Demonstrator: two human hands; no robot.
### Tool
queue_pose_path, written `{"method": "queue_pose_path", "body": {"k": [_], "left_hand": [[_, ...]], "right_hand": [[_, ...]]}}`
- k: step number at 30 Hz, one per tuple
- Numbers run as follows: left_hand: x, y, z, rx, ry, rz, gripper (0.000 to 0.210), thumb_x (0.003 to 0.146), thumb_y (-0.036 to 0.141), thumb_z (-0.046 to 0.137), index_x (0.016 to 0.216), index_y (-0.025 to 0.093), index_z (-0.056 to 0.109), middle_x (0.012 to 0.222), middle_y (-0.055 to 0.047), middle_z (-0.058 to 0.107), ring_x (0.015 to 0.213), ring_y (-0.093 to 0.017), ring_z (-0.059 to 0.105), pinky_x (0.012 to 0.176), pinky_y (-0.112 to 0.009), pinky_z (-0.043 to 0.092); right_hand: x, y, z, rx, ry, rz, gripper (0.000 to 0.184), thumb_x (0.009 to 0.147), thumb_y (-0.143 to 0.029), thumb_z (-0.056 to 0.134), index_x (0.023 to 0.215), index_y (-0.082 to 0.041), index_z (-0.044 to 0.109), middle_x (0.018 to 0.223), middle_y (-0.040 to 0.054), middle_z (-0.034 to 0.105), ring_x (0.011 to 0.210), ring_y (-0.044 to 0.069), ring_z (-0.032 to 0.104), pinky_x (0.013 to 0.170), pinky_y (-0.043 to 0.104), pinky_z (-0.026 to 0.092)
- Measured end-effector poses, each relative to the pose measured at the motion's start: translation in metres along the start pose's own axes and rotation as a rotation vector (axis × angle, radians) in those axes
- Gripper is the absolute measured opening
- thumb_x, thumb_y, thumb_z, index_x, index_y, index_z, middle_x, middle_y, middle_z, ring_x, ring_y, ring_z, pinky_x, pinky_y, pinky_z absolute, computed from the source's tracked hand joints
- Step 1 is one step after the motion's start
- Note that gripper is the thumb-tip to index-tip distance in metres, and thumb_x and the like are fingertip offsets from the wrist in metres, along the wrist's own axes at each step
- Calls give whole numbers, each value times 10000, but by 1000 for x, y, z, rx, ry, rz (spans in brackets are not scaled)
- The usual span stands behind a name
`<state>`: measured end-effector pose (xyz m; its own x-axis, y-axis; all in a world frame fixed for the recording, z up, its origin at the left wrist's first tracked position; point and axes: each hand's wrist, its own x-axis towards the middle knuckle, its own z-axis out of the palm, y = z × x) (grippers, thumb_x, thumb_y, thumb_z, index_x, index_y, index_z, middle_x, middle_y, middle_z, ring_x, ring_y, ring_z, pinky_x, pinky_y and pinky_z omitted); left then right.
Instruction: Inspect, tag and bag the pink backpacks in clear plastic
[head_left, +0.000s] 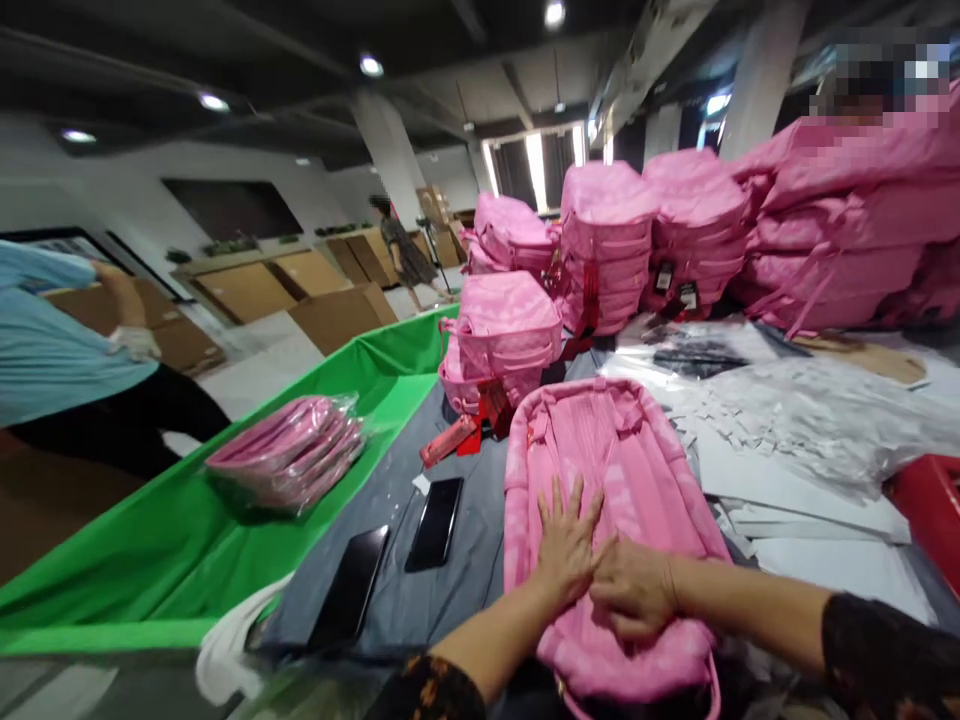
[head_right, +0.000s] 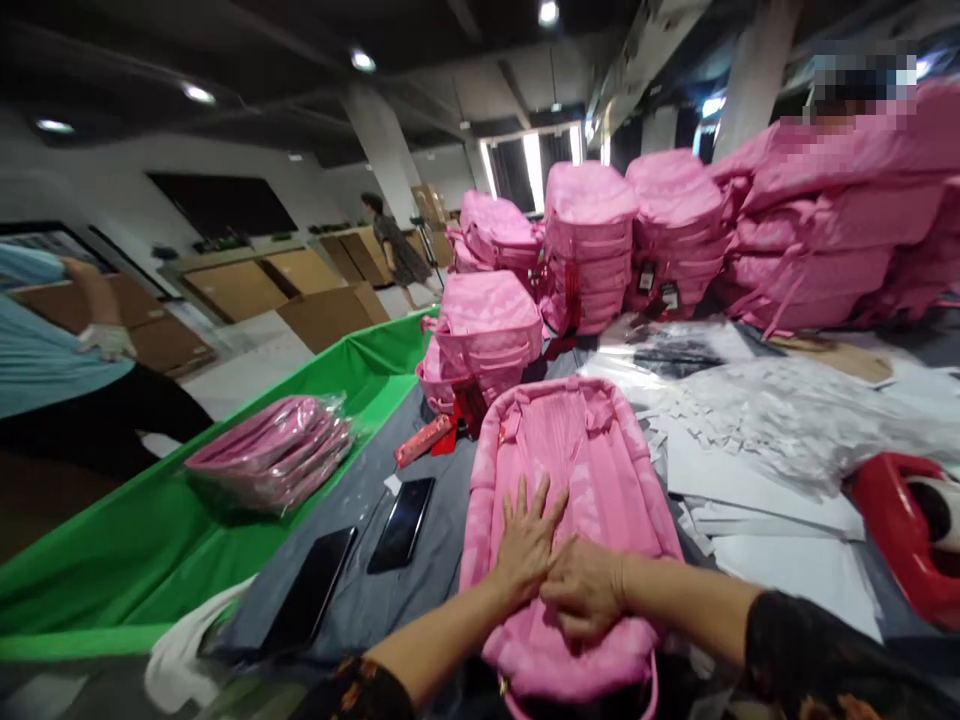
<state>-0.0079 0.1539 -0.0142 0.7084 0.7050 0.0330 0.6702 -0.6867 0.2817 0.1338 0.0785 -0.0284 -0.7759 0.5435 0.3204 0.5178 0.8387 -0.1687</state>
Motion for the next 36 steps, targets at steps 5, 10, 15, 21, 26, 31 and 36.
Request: {"method": "queue_pose_path", "body": {"k": [5,10,15,21,26,31,36], "left_hand": [[-49,16,8,-64,-100,28,732,931,611,472,1588,401,226,1701,-26,96,1537,-457,-19,1187,-727,3],[-23,27,-36,-27,-140,25,869,875,776,410,1542,219,420,1493,-174,522,1370,-475,429,1159,-692,208],[54,24,-48,10,9,-117,890,872,723,503,1585,224,318,1627,-188,313,1512,-473,172,1189,-683,113],[72,12,-17,-85,-22,-127,976,807,788,544,1602,315,231,1705,-100,42,1518,-468,-121,1194,-688,-23],[68,6,-14,-160,-23,-120,1005,776,802,570,1600,353,210,1705,-62,23,1527,-456,-105,1192,-699,-57],[65,3,-15,-196,-33,-166,995,774,830,543,1595,398,185,1701,-5,14,1536,-442,-70,1213,-696,38],[64,3,-20,-240,-48,-163,986,781,845,514,1594,407,169,1694,19,-34,1535,-442,-74,1209,-711,66]], "right_hand": [[-21,-12,-22,-199,115,171,115,865,-275,524,884,-212,619,764,35,665,666,180,592,608,322,439],[-29,49,-71,-370,171,740,434,947,-276,446,1341,-163,590,1411,196,575,1295,307,528,1059,528,418],[-23,106,-86,-208,-17,866,240,887,-224,529,990,-158,735,1017,145,754,986,266,691,959,423,472],[-41,213,-146,-153,125,1064,304,958,-286,437,1125,-245,688,868,21,755,727,170,690,707,263,485],[-68,310,-151,-210,238,1327,268,902,-280,491,1024,-162,698,931,139,749,812,254,701,709,328,486],[-70,374,-105,-151,280,1401,303,798,-461,667,939,-195,701,927,129,733,861,278,674,697,342,476],[-81,395,-89,-88,319,1470,263,842,-424,588,691,-219,656,673,84,679,641,244,623,581,335,429]]}}
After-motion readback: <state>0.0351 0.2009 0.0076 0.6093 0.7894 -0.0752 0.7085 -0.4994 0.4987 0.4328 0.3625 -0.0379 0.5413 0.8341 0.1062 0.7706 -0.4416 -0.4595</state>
